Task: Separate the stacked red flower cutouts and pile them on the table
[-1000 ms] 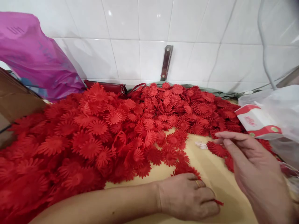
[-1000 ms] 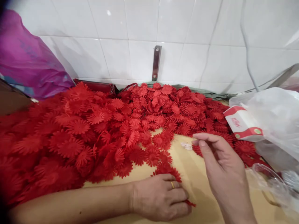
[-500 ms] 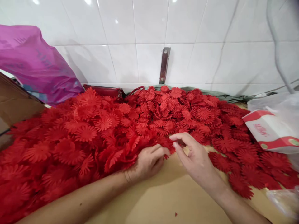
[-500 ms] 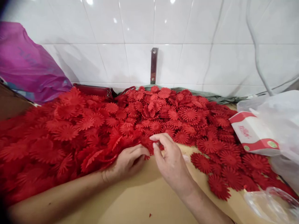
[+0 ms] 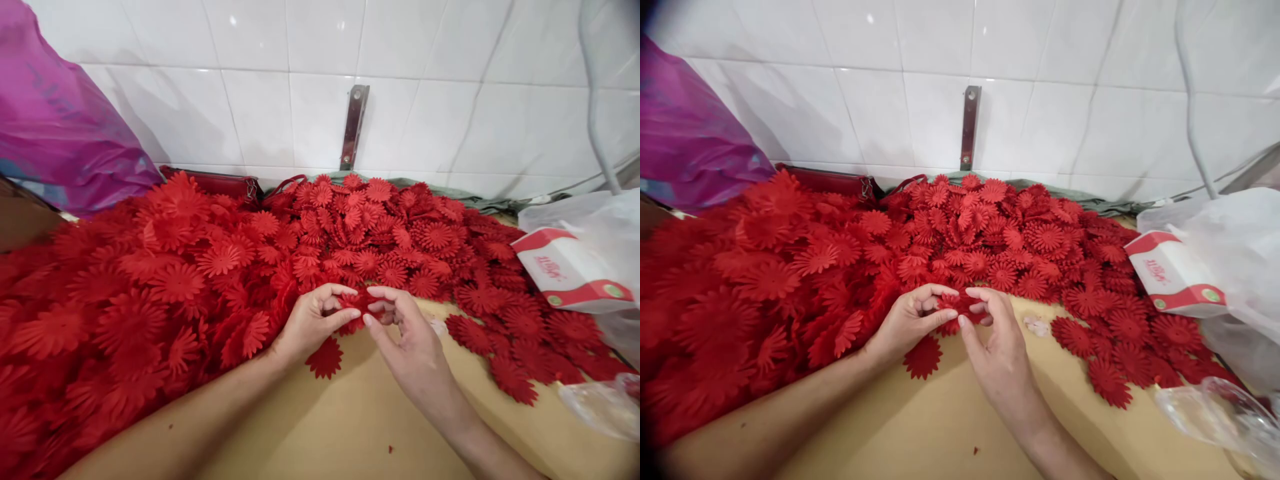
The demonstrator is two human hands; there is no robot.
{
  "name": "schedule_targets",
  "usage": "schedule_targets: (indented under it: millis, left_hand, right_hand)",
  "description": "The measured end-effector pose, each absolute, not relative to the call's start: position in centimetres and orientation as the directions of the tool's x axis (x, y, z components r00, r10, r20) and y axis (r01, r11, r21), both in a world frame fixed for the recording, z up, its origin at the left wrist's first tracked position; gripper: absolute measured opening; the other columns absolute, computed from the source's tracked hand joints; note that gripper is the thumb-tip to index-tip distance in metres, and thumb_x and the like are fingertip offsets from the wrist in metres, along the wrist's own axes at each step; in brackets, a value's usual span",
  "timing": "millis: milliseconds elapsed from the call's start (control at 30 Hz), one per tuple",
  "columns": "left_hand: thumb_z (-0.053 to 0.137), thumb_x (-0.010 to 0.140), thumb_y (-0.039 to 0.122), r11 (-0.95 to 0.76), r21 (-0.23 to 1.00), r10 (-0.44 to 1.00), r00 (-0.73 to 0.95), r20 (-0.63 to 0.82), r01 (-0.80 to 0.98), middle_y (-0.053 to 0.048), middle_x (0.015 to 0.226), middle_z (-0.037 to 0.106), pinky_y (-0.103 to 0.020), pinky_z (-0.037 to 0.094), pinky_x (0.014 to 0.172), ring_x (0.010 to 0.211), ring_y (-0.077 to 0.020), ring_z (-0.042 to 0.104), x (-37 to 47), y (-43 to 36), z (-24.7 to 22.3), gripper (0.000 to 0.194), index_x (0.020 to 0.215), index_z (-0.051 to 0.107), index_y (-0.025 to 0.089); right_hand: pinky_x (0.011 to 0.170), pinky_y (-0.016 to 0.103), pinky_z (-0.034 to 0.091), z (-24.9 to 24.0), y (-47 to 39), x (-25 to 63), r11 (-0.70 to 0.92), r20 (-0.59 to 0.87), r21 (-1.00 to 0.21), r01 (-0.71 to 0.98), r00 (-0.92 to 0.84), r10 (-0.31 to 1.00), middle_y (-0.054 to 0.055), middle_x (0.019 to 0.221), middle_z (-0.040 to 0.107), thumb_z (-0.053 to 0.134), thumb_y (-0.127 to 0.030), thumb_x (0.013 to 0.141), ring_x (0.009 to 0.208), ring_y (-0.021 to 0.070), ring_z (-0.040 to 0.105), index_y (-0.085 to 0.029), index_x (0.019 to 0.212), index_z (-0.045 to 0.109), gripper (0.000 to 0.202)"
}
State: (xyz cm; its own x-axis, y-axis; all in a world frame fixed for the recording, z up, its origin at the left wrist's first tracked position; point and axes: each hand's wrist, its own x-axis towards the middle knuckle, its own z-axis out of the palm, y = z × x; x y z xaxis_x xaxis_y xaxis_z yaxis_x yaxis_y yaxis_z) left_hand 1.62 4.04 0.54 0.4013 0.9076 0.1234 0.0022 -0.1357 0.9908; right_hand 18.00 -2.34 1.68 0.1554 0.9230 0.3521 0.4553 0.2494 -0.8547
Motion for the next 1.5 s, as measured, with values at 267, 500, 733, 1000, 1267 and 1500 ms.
schedule_targets:
  millis: [267, 500, 733, 1000, 1267, 1500]
  left_hand:
    - [0.061, 0.094, 0.038, -0.249, 0.968, 0.829, 0.510, 0.229, -0.031, -0.002, 0.079, 0.067, -0.022, 0.047, 0.068, 0.070, -0.0117, 0.059, 1.6, 3.8, 1.1, 0.025, 0.090, 0.068, 0.014]
    - [0.058, 0.096, 0.037, -0.291, 0.949, 0.824, 0.536, 0.182, 0.125, 0.009, 0.061, 0.045, -0.020, 0.035, 0.056, 0.054, -0.0083, 0.039, 1.5, 3.2, 1.3, 0.030, 0.117, 0.056, 0.017]
    - [0.056, 0.097, 0.035, -0.379, 0.917, 0.777, 0.583, 0.240, 0.128, 0.005, 0.073, 0.056, -0.022, 0.039, 0.059, 0.061, -0.0096, 0.048, 1.6, 3.1, 1.2, 0.033, 0.125, 0.052, 0.018]
    - [0.060, 0.094, 0.022, -0.417, 0.898, 0.787, 0.549, 0.280, 0.140, 0.005, 0.073, 0.061, -0.022, 0.042, 0.062, 0.063, -0.0102, 0.054, 1.9, 3.3, 0.4, 0.039, 0.131, 0.048, 0.018]
    - [0.060, 0.092, 0.022, -0.285, 0.954, 0.845, 0.496, 0.202, 0.097, 0.005, 0.073, 0.064, -0.020, 0.043, 0.060, 0.061, -0.0093, 0.056, 1.8, 3.4, 0.5, 0.029, 0.118, 0.047, 0.019]
    - [0.061, 0.093, 0.025, -0.197, 0.979, 0.925, 0.322, 0.204, -0.053, 0.004, 0.076, 0.063, -0.022, 0.049, 0.064, 0.066, -0.0115, 0.065, 1.6, 3.6, 0.0, 0.028, 0.114, 0.042, 0.023]
  right_hand:
    - [0.102, 0.041, 0.049, 1.0, -2.9, 18.2, 0.385, 0.501, -0.724, 0.573, 0.053, 0.864, 0.007, 0.120, 0.062, 0.056, -0.029, 0.098, 0.119, 0.0224, 0.058, -0.028, 0.113, 0.064, 0.017]
    - [0.097, 0.038, 0.050, 0.8, -2.8, 18.6, 0.387, 0.528, -0.727, 0.567, 0.102, 0.843, 0.006, 0.114, 0.062, 0.070, -0.029, 0.091, 0.109, 0.0206, 0.061, -0.027, 0.110, 0.062, 0.021]
    - [0.094, 0.035, 0.049, 0.8, -2.5, 19.4, 0.343, 0.446, -0.782, 0.521, 0.083, 0.891, 0.004, 0.112, 0.064, 0.067, -0.026, 0.092, 0.107, 0.0191, 0.062, -0.026, 0.092, 0.068, 0.001]
    - [0.093, 0.035, 0.047, 0.9, -2.0, 20.6, 0.217, 0.271, -0.944, 0.249, 0.208, 0.940, 0.005, 0.114, 0.067, 0.065, -0.034, 0.093, 0.106, 0.0189, 0.062, -0.023, 0.085, 0.064, 0.014]
    - [0.094, 0.037, 0.048, -0.6, -1.3, 21.1, 0.242, 0.270, -0.963, 0.121, 0.364, 0.891, 0.004, 0.109, 0.069, 0.067, -0.038, 0.092, 0.099, 0.0186, 0.063, -0.025, 0.088, 0.062, 0.015]
    - [0.083, 0.033, 0.052, -0.6, -0.7, 21.2, 0.202, 0.146, -0.976, -0.077, 0.458, 0.877, -0.001, 0.087, 0.065, 0.076, -0.039, 0.083, 0.079, 0.0150, 0.062, -0.026, 0.090, 0.063, 0.020]
